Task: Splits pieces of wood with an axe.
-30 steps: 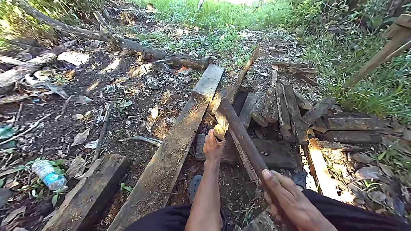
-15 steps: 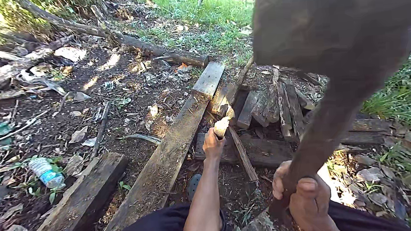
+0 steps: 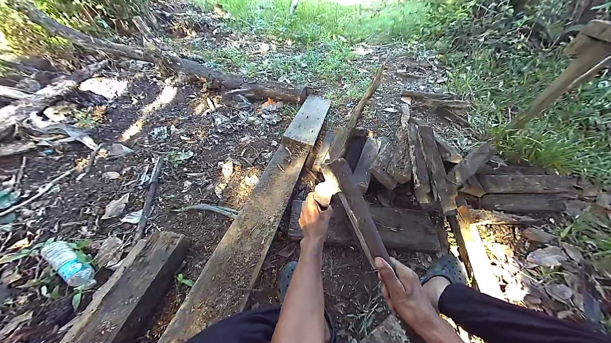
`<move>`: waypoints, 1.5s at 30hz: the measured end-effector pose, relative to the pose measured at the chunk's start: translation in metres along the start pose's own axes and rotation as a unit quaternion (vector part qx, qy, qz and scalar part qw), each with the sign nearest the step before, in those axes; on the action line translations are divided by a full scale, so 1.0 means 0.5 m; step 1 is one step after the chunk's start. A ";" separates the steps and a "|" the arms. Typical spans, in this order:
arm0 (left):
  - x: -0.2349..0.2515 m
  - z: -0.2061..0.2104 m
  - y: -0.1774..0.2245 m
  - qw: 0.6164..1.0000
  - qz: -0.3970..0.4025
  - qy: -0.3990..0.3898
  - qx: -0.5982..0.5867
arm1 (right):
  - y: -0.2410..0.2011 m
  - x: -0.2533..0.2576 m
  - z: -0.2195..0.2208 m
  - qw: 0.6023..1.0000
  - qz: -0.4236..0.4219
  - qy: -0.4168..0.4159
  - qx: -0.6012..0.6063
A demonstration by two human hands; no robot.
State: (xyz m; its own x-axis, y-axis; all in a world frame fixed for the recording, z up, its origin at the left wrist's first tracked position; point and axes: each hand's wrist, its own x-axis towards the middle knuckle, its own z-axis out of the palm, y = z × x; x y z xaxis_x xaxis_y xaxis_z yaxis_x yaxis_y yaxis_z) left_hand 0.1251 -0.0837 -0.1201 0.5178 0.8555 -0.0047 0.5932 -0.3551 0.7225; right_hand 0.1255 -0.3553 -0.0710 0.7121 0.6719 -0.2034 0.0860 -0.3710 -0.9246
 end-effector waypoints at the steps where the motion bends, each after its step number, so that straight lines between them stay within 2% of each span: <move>1: -0.001 -0.003 0.000 1.000 -0.002 -0.004 0.001 | 0.006 0.001 0.004 1.000 -0.005 0.003 0.002; 6: -0.005 0.003 0.003 1.000 0.008 -0.004 0.026 | 0.041 0.008 0.016 1.000 -0.020 0.016 0.004; 10: -0.004 0.005 -0.002 1.000 0.015 0.001 0.027 | 0.034 0.005 0.017 1.000 -0.013 0.012 0.000; 13: -0.001 -0.014 0.015 0.999 0.031 0.019 0.009 | 0.001 -0.004 0.006 0.999 -0.042 0.018 -0.022; 16: -0.006 -0.101 0.113 0.997 0.056 0.047 -0.020 | -0.059 -0.019 -0.016 0.992 -0.113 0.045 -0.016; 19: -0.007 -0.224 0.242 0.981 0.149 0.110 -0.051 | -0.124 -0.034 -0.035 0.973 -0.210 0.086 0.041; 21: 0.002 -0.303 0.321 0.957 0.246 0.151 -0.038 | -0.158 -0.028 -0.042 0.950 -0.285 0.102 0.079; 22: 0.011 -0.344 0.350 0.945 0.299 0.128 -0.037 | -0.167 -0.019 -0.045 0.936 -0.322 0.106 0.091; 24: 0.042 -0.430 0.369 0.925 0.377 -0.003 -0.041 | -0.160 -0.005 -0.043 0.926 -0.346 0.108 0.102; 25: 0.066 -0.470 0.355 0.917 0.393 -0.057 -0.036 | -0.140 0.000 -0.038 0.933 -0.330 0.106 0.095; 27: 0.105 -0.558 0.314 0.937 0.329 -0.115 0.027 | -0.070 0.007 -0.020 0.967 -0.237 0.089 0.038; 29: 0.129 -0.632 0.264 0.955 0.246 -0.127 0.106 | 0.017 0.029 -0.002 0.992 -0.100 0.047 -0.054; 30: 0.132 -0.654 0.239 0.957 0.218 -0.122 0.150 | 0.050 0.043 0.005 0.993 -0.066 0.034 -0.090; 32: 0.099 -0.677 0.205 0.954 0.168 -0.118 0.220 | 0.068 0.059 0.015 0.986 -0.073 0.039 -0.145; 35: 0.031 -0.654 0.143 0.955 0.148 -0.177 0.186 | 0.026 0.044 0.011 0.983 -0.104 0.033 -0.147; 38: 0.003 -0.585 0.039 0.955 0.133 -0.222 0.146 | -0.031 0.011 -0.021 0.992 -0.085 0.005 -0.097; 42: -0.009 -0.518 -0.074 0.916 0.040 -0.333 0.222 | -0.128 -0.040 -0.065 0.997 -0.071 0.033 0.014; 45: 0.009 -0.500 -0.108 0.903 0.035 -0.357 0.235 | -0.218 -0.047 -0.090 0.977 -0.155 0.088 0.115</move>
State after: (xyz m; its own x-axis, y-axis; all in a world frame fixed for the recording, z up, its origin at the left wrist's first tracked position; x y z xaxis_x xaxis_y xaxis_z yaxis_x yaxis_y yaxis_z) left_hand -0.0585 0.0337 0.0136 0.7299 0.4227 -0.5372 0.6531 -0.6632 0.3656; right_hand 0.1305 -0.3596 0.0489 0.7874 0.6008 0.1380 0.1718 0.0011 -0.9851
